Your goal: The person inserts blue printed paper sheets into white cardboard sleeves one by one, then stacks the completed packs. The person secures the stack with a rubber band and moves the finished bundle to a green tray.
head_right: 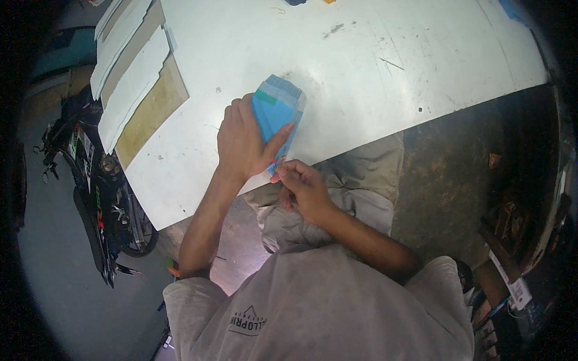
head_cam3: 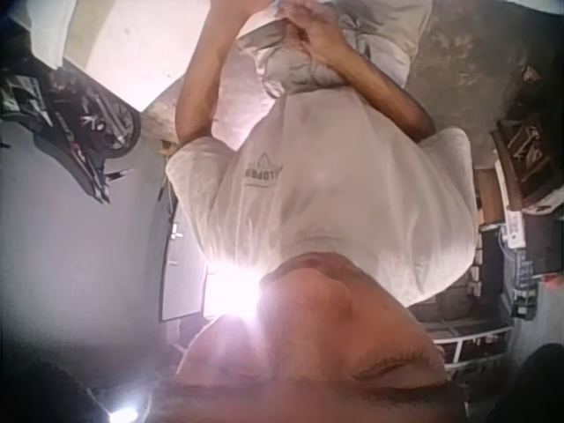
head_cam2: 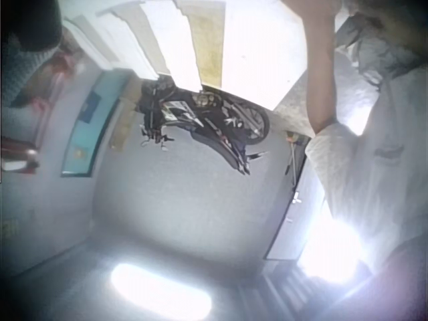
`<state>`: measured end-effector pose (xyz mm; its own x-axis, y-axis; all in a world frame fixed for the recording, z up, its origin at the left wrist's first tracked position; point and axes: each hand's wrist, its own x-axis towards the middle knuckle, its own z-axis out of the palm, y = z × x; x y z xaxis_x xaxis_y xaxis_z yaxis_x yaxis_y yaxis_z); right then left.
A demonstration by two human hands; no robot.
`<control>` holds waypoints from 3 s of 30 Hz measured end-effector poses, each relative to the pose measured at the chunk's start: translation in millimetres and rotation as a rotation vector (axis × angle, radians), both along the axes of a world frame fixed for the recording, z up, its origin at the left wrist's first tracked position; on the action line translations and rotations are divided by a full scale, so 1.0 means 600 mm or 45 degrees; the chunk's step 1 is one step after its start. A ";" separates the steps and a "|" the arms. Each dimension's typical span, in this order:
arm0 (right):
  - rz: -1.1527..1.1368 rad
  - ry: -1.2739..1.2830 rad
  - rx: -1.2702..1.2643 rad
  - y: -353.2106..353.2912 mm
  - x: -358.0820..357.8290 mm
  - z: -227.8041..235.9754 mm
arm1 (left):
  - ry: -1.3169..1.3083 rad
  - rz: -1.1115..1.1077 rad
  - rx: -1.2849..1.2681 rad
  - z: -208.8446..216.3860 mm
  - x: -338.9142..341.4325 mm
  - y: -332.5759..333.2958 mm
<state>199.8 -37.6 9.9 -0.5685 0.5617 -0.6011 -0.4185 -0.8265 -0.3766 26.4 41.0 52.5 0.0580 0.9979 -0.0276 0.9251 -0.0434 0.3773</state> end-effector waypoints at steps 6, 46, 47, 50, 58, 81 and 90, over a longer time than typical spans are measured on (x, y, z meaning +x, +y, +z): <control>-0.068 -0.075 0.014 0.024 0.030 -0.006 | -0.025 -0.009 0.006 0.003 0.002 -0.003; 0.096 -0.394 1.423 0.219 0.026 0.022 | -1.316 0.400 0.645 -0.011 0.036 -0.057; 0.123 -0.502 1.408 0.211 0.026 0.016 | -1.249 0.422 0.632 -0.025 0.034 -0.052; 0.176 -0.711 1.327 0.196 0.025 0.006 | -1.225 0.288 0.517 -0.036 -0.004 -0.043; 0.307 -0.911 1.244 0.091 0.070 0.021 | -0.825 0.752 0.860 -0.035 -0.059 -0.007; 0.245 -0.291 0.505 0.231 -0.006 -0.017 | 0.208 0.658 0.051 -0.005 0.067 -0.015; 0.350 -0.612 0.872 0.247 -0.020 -0.020 | 0.114 0.658 -0.004 -0.002 0.067 -0.010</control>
